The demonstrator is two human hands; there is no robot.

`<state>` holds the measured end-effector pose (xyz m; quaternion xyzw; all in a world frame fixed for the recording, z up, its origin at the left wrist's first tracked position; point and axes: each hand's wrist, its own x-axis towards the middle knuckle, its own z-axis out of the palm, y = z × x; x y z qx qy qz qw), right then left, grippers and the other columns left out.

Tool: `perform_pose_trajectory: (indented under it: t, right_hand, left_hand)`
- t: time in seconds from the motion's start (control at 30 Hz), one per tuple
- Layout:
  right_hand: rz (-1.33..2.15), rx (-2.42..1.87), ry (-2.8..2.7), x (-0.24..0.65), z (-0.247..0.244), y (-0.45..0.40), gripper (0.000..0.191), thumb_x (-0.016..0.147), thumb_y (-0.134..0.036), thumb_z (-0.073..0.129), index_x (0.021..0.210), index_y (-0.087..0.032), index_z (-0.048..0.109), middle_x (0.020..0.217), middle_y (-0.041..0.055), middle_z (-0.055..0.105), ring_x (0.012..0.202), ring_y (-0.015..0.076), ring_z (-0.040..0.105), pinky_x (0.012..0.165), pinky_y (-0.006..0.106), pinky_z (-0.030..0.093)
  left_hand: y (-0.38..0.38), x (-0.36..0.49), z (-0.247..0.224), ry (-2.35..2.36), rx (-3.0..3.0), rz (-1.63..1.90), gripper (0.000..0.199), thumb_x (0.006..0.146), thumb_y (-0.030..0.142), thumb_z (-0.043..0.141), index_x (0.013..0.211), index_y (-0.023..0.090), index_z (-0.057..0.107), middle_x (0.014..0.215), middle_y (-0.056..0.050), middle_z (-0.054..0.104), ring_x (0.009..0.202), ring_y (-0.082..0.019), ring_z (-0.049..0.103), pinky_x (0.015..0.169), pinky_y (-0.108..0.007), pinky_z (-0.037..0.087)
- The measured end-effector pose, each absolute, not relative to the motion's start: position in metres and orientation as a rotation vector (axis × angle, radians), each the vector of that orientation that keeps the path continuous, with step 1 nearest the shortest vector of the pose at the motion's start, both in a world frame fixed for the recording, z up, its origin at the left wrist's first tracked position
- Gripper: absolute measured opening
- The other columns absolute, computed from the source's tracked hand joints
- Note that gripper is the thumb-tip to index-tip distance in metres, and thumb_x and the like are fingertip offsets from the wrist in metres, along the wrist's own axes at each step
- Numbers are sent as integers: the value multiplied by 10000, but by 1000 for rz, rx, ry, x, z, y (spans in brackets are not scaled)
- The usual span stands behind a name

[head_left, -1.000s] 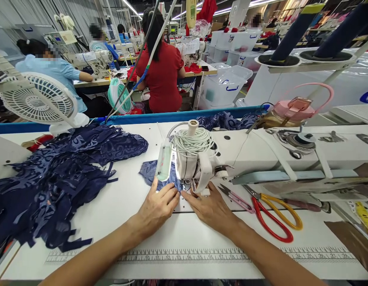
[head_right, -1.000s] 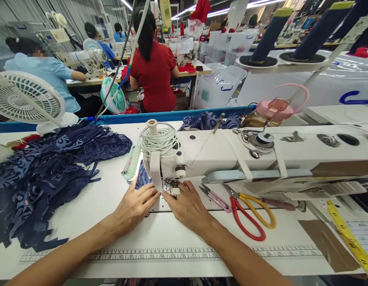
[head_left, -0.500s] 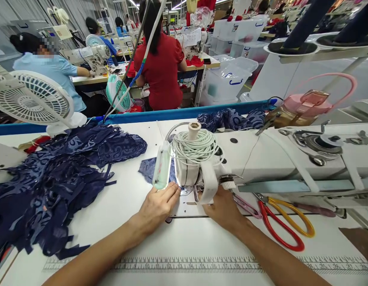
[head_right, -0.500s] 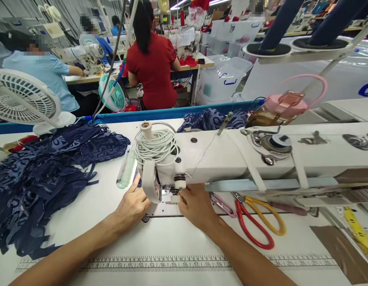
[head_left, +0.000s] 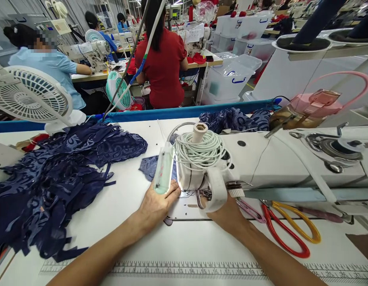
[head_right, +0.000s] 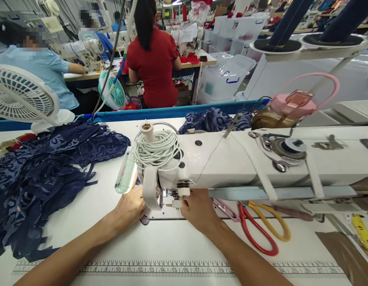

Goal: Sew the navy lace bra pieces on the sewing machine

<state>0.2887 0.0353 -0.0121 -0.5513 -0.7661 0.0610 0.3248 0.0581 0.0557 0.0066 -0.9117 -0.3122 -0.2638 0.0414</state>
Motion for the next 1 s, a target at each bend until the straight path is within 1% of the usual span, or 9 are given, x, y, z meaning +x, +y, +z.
perform_pose_trajectory:
  t: [0.17, 0.3, 0.4, 0.47, 0.53, 0.63, 0.73, 0.87, 1.0]
  right_hand:
    - [199, -1516, -2003, 290, -7, 33, 72, 772, -187, 571, 722, -236, 586, 577, 11, 572, 512, 190, 516, 405, 267, 317]
    - [139, -1496, -2054, 290, 0, 31, 122, 764, -151, 542, 661, -216, 539, 604, 21, 575, 527, 174, 509, 408, 253, 287]
    - [69, -1379, -2097, 289, 2, 30, 197, 764, -136, 518, 584, -205, 479, 544, 6, 512, 482, 146, 454, 427, 262, 281]
    - [41, -1246, -2096, 289, 4, 29, 212, 761, -129, 512, 568, -204, 466, 529, -4, 491, 481, 138, 449, 464, 271, 314]
    - [39, -1124, -2075, 290, 6, 29, 163, 765, -123, 511, 621, -199, 513, 565, -3, 527, 512, 143, 483, 510, 280, 356]
    - [48, -1038, -2044, 292, 11, 28, 105, 804, -130, 514, 776, -192, 593, 649, 11, 594, 566, 156, 539, 552, 287, 391]
    - [39, -1023, -2039, 293, 12, 29, 113, 839, -134, 509, 813, -195, 599, 636, 5, 582, 561, 155, 533, 565, 292, 392]
    - [71, -1075, -2021, 293, 13, 30, 205, 860, -111, 449, 700, -211, 529, 590, -6, 535, 537, 150, 492, 557, 298, 369]
    - [87, -1108, -1976, 291, 14, 33, 279, 877, -95, 390, 632, -226, 418, 553, -20, 480, 511, 150, 454, 542, 301, 352]
  left_hand:
    - [58, 56, 8, -942, -2816, -863, 271, 906, 41, 403, 1014, 158, 623, 961, -81, 700, 952, -238, 653, 933, -510, 461]
    - [59, 55, 7, -951, -2836, -826, 272, 925, 58, 393, 1028, 161, 622, 924, -70, 693, 914, -224, 653, 878, -470, 489]
    - [59, 54, 6, -965, -2841, -820, 276, 925, 60, 399, 1049, 167, 621, 916, -69, 696, 907, -223, 654, 837, -445, 497]
    - [59, 54, 5, -964, -2833, -822, 284, 920, 49, 402, 1046, 173, 624, 921, -69, 699, 903, -226, 658, 856, -467, 486]
    - [59, 53, 5, -968, -2828, -809, 282, 913, 44, 414, 1035, 180, 629, 928, -66, 701, 893, -226, 661, 894, -500, 467]
    - [59, 53, 7, -996, -2835, -757, 271, 899, 48, 446, 1025, 190, 639, 932, -61, 701, 869, -218, 660, 947, -528, 435]
    - [58, 54, 10, -1018, -2836, -719, 290, 885, 34, 447, 1031, 192, 641, 925, -58, 702, 852, -214, 658, 985, -557, 402]
    - [59, 54, 13, -1038, -2856, -714, 361, 840, -15, 424, 1055, 190, 629, 940, -61, 707, 867, -224, 662, 995, -580, 391]
    - [61, 52, 13, -1096, -2935, -707, 477, 739, -67, 420, 1087, 195, 613, 967, -55, 704, 927, -231, 650, 971, -533, 429]
